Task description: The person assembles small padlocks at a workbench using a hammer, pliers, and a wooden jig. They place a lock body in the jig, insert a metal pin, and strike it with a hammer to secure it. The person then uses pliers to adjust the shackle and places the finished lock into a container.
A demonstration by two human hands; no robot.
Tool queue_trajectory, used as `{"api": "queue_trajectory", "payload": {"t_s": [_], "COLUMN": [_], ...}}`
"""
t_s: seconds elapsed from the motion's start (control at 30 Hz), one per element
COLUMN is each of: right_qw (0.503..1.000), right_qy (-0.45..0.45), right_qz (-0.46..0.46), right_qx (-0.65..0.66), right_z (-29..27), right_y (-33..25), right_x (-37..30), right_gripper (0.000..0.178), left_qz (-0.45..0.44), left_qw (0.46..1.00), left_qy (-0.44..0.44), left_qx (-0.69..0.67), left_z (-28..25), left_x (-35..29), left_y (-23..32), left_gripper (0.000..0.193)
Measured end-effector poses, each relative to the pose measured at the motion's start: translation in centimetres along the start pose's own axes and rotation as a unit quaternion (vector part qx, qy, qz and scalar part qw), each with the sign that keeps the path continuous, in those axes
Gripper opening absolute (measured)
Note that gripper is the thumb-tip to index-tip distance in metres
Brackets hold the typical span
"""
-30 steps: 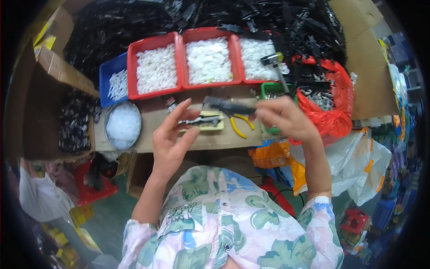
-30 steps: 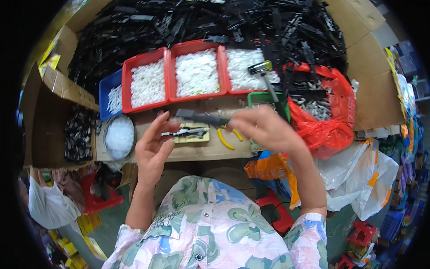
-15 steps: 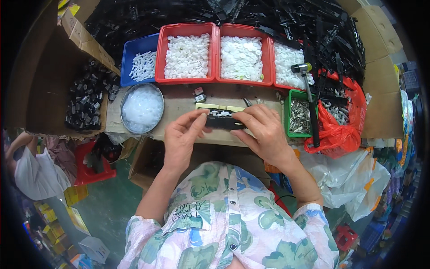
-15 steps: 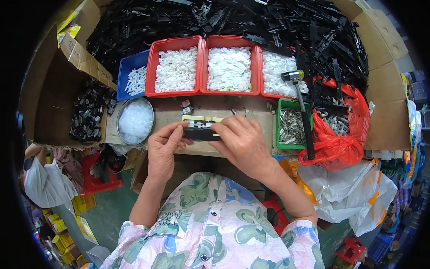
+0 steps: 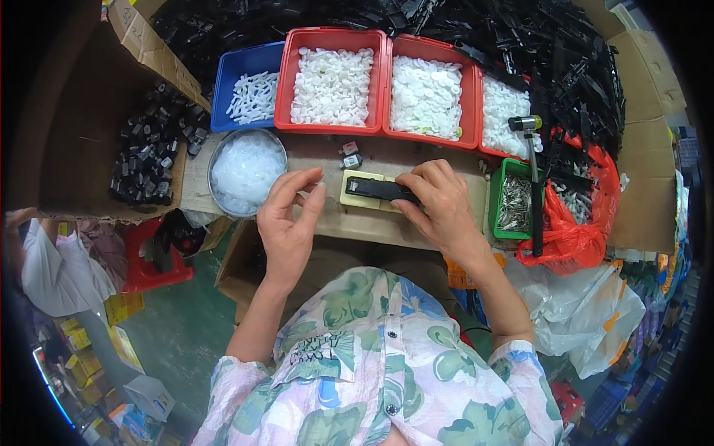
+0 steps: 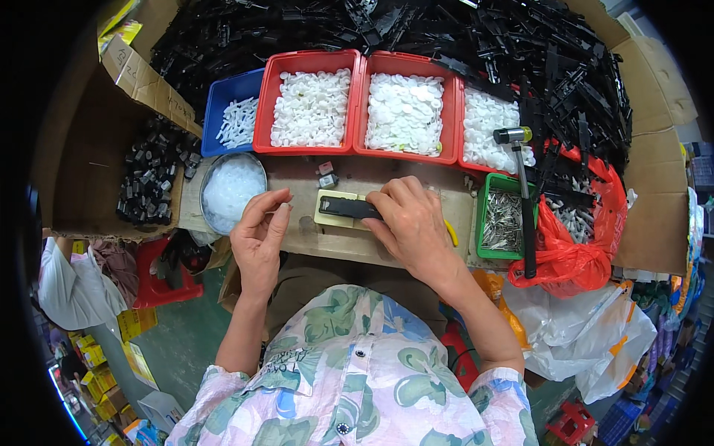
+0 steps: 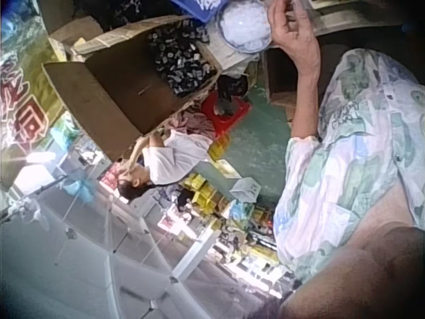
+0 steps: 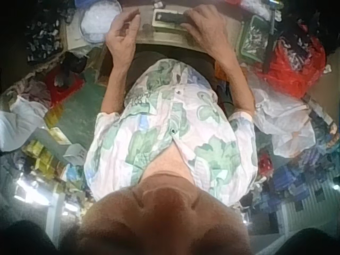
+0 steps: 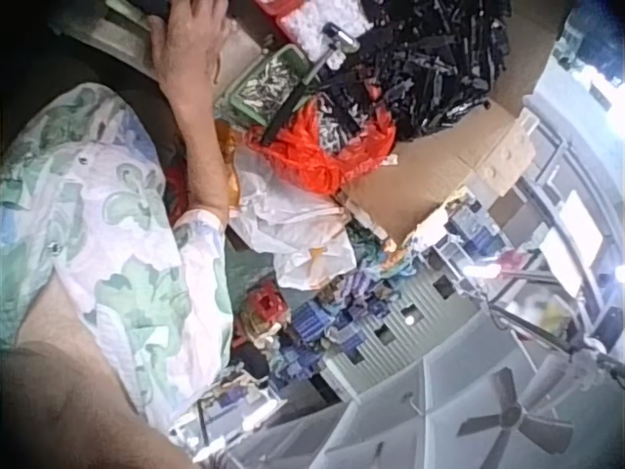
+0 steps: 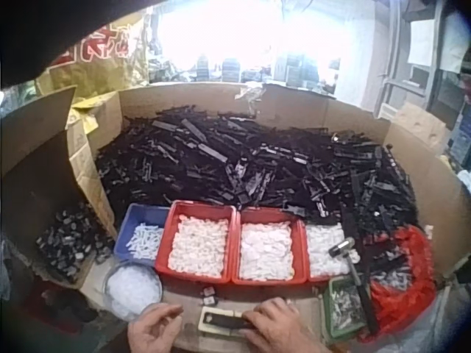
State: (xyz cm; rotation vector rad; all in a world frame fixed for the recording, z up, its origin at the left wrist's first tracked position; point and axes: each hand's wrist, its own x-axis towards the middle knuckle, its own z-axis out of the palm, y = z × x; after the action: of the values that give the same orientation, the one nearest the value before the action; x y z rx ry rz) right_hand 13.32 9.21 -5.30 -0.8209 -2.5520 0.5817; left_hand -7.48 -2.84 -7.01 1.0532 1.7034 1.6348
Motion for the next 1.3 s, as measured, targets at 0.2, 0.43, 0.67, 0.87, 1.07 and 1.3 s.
{"api": "queue_trajectory", "payload": {"t_s": [0.2, 0.43, 0.67, 0.87, 1.07, 1.3], "right_qw": [1.000, 0.999, 0.941, 0.918, 0.929, 0.976], "right_qy": [-0.007, 0.042, 0.255, 0.138, 0.206, 0.118], "right_qz": [-0.004, 0.016, 0.153, 0.343, 0.230, 0.185], "right_qx": [-0.018, 0.021, -0.159, -0.140, -0.203, 0.002], "right_z": [0.5, -1.1, -8.4, -9.4, -9.1, -8.1], "right_y": [0.1, 0.0, 5.9, 9.7, 10.6, 2.1], "right_x": [0.0, -0.4, -2.7, -5.2, -5.4, -5.9], "right_gripper": [0.031, 0.040, 0.030, 0.020, 0.014, 0.024], "left_qz": [0.015, 0.215, 0.357, 0.426, 0.471, 0.490], "left_qw": [0.996, 0.931, 0.859, 0.811, 0.781, 0.763], "left_qy": [-0.025, -0.088, -0.171, -0.202, -0.210, -0.223], "left_qx": [0.083, 0.283, 0.325, 0.345, 0.353, 0.359], "left_z": [0.6, 2.2, 4.3, 4.7, 4.7, 4.2], "left_x": [-0.3, -0.5, 0.0, 0.8, 1.4, 1.8], "left_y": [0.8, 1.5, -0.6, -3.1, -2.9, -2.6], "left_gripper": [0.026, 0.032, 0.037, 0.033, 0.032, 0.035]}}
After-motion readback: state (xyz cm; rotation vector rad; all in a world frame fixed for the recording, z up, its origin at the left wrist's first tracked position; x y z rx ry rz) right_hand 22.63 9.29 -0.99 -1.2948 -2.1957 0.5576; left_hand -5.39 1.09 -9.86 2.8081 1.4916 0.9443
